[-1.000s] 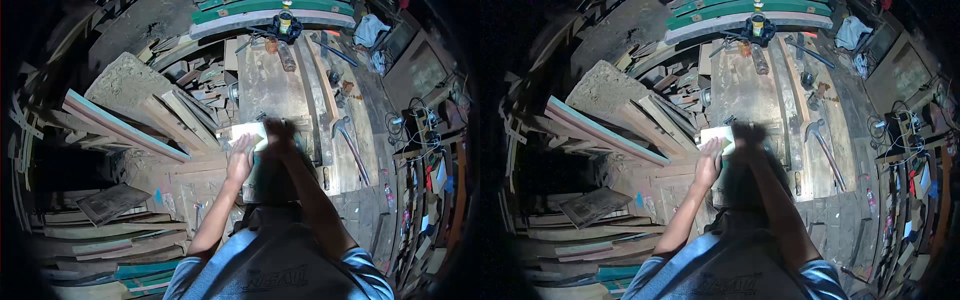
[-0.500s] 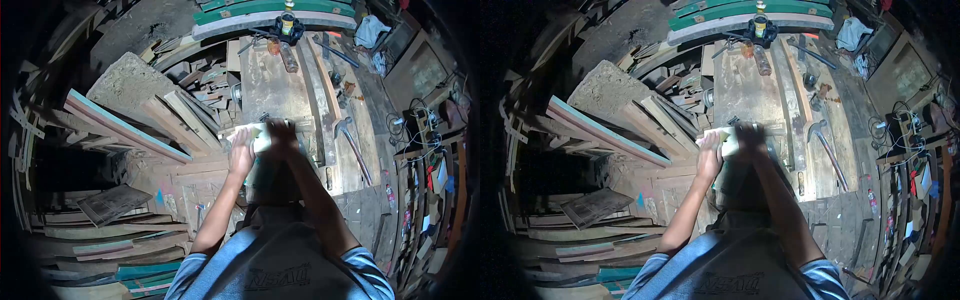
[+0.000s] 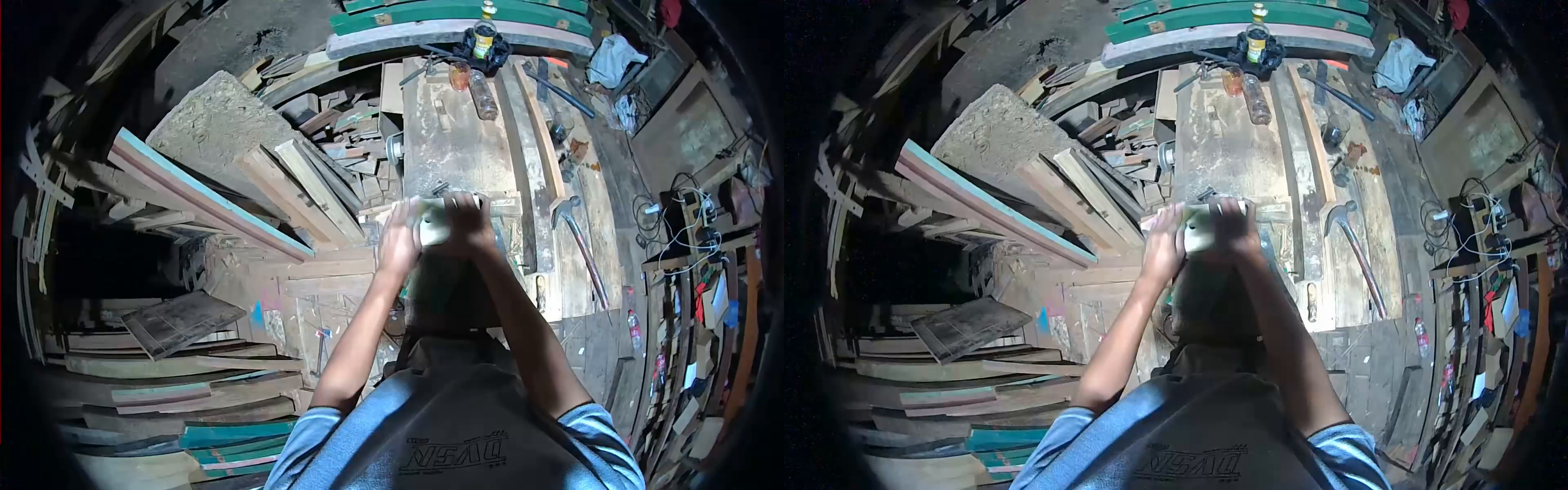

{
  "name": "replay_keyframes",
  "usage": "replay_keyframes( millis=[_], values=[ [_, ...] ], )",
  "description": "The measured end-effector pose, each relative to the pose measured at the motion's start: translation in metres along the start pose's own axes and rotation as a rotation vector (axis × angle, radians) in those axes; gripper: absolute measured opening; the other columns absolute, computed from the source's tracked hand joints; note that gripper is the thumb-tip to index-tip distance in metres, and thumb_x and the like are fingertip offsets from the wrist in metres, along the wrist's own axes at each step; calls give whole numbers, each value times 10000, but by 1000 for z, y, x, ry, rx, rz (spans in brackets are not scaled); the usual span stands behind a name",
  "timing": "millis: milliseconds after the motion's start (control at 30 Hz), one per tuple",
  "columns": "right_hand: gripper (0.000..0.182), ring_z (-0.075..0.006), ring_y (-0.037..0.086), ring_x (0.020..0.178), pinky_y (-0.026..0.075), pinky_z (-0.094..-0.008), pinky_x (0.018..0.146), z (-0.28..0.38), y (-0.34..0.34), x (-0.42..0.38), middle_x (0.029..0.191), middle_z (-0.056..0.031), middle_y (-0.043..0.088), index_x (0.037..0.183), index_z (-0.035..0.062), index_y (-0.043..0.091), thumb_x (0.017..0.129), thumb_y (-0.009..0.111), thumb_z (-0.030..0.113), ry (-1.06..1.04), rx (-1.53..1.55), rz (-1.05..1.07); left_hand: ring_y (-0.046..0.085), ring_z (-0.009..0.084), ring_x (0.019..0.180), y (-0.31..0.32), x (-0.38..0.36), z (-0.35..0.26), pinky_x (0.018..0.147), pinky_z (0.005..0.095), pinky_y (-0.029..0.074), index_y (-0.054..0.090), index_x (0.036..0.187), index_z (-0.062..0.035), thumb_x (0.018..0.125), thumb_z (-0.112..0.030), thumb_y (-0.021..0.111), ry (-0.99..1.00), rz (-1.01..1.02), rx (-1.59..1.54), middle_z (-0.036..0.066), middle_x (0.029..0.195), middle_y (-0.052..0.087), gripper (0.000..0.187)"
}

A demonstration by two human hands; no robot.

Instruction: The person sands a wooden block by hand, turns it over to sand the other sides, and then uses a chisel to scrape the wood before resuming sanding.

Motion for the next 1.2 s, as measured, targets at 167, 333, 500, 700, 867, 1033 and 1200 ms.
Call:
replay_keyframes(
  millis=[167,333,500,700,867,1033,1200],
  values=[
    [1346,-354,568,1331,391,-727,1098,6,-15,1,1408,-145,578,1576,95,480,503,923,777,90,-31,38,538,499,1469,11,14,1,1278,540,400,594,1509,86,1045,-113,607,-13,9,-12,351,1534,590,504],
    [1267,-347,549,1369,372,-640,1143,-10,26,-12,1396,-160,573,1521,91,510,528,896,777,-37,-177,-102,521,519,1486,4,-50,-19,1286,544,384,606,1514,70,1024,-37,601,39,19,-22,348,1538,592,501],
    [1248,-296,622,1269,389,-603,1115,6,-22,5,1310,-108,649,1506,80,561,483,911,705,33,-16,-6,532,513,1472,8,4,-5,1275,543,391,634,1497,41,1056,-92,562,17,-34,-37,332,1520,615,466],
    [1259,-314,626,1293,390,-616,1127,7,-22,6,1324,-121,660,1467,64,595,469,898,769,93,-38,67,544,529,1455,-4,-30,-20,1289,540,378,623,1486,79,1066,-56,565,18,48,-151,370,1505,604,445],
    [1303,-328,631,1263,414,-618,1104,9,-20,0,1288,-137,661,1451,49,601,430,880,808,60,-46,2,552,513,1457,-10,-33,-11,1258,550,421,641,1463,80,1051,-68,574,28,30,-65,342,1532,600,443],
    [1345,-313,676,1195,471,-620,1023,9,-26,7,1259,-138,682,1469,35,598,447,832,878,44,-91,-16,537,514,1462,11,17,5,1276,551,396,614,1487,78,1081,-127,554,2,-35,-3,345,1535,593,459],
    [1306,-339,641,1263,370,-636,1169,6,-19,4,1292,-173,665,1429,4,590,437,869,806,58,-4,-21,506,474,1517,7,-41,-18,1315,530,356,606,1514,64,1053,-79,567,3,41,-1,318,1587,565,484]
  ],
)
Point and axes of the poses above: each hand's wrist, its own x-axis towards the middle knuckle, its own y-axis out of the palm, z = x × y, the point moved 6 cm from there along x, towards the middle knuckle
